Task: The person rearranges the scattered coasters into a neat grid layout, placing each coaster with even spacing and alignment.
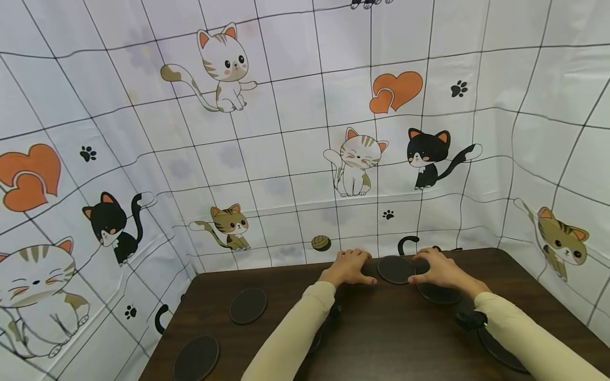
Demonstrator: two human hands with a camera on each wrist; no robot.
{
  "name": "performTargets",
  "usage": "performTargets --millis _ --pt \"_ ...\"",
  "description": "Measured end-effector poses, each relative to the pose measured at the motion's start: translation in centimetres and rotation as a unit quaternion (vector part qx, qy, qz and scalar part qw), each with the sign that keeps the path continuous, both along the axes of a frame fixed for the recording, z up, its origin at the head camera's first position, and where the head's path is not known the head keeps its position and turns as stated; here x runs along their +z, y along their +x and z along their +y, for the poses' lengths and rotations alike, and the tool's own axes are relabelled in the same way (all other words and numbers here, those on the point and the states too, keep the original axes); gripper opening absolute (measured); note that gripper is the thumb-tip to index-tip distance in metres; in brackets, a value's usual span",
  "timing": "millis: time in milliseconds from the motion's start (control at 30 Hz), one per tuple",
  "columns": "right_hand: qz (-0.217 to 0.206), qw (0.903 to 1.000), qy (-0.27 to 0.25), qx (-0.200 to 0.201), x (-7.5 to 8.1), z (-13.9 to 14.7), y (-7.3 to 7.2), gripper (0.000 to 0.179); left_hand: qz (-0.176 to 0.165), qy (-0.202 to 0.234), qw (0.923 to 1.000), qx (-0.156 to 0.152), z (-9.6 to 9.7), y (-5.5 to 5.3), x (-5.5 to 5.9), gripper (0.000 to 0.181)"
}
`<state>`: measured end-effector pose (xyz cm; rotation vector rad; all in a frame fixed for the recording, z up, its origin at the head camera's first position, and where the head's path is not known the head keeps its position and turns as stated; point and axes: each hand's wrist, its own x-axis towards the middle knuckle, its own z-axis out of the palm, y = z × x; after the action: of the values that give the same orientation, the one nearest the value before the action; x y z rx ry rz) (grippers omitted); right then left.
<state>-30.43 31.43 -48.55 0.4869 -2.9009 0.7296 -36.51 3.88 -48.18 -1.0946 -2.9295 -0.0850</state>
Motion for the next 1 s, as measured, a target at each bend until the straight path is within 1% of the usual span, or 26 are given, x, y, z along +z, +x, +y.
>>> performTargets --millis 167,233,367,567,733,867,1000 --pt "-0.005 0.9999 0.005 0.008 0.2 -0.2 -0.4 0.068 0.005 -0.002 0.9999 0.009 0.5 -0.3 -0.4 0.075" --pt "-0.004 1.0 0.008 0.004 0.2 -0.1 -0.5 0.069 0.007 0.0 0.9999 0.01 0.8 -0.4 -0.4 0.075" --pt "-0.006 0.9999 0.01 -0.006 0.2 0.1 -0.7 0.07 0.001 0.002 1.0 0.006 1.3 -0.5 -0.3 0.075" --pt "-0.023 0.9996 0.006 -0.017 -0.6 0.3 -1.0 0.075 0.004 0.002 1.0 0.008 2.0 -0.3 -0.5 0.076" --pt "-0.04 0.9987 0.009 -0.031 -1.4 0.5 -0.7 0.077 0.006 0.004 1.0 -0.002 2.6 0.2 -0.7 0.077" --pt "-0.041 0.9987 0.005 -0.029 -1.7 0.4 -0.5 0.077 0.012 -0.014 0.9998 0.008 2.9 0.3 -0.8 0.075" --pt "-0.035 0.9989 0.014 -0.028 -1.5 0.3 -0.9 0.079 0.013 -0.029 0.9992 0.022 2.9 0.3 -0.8 0.07"
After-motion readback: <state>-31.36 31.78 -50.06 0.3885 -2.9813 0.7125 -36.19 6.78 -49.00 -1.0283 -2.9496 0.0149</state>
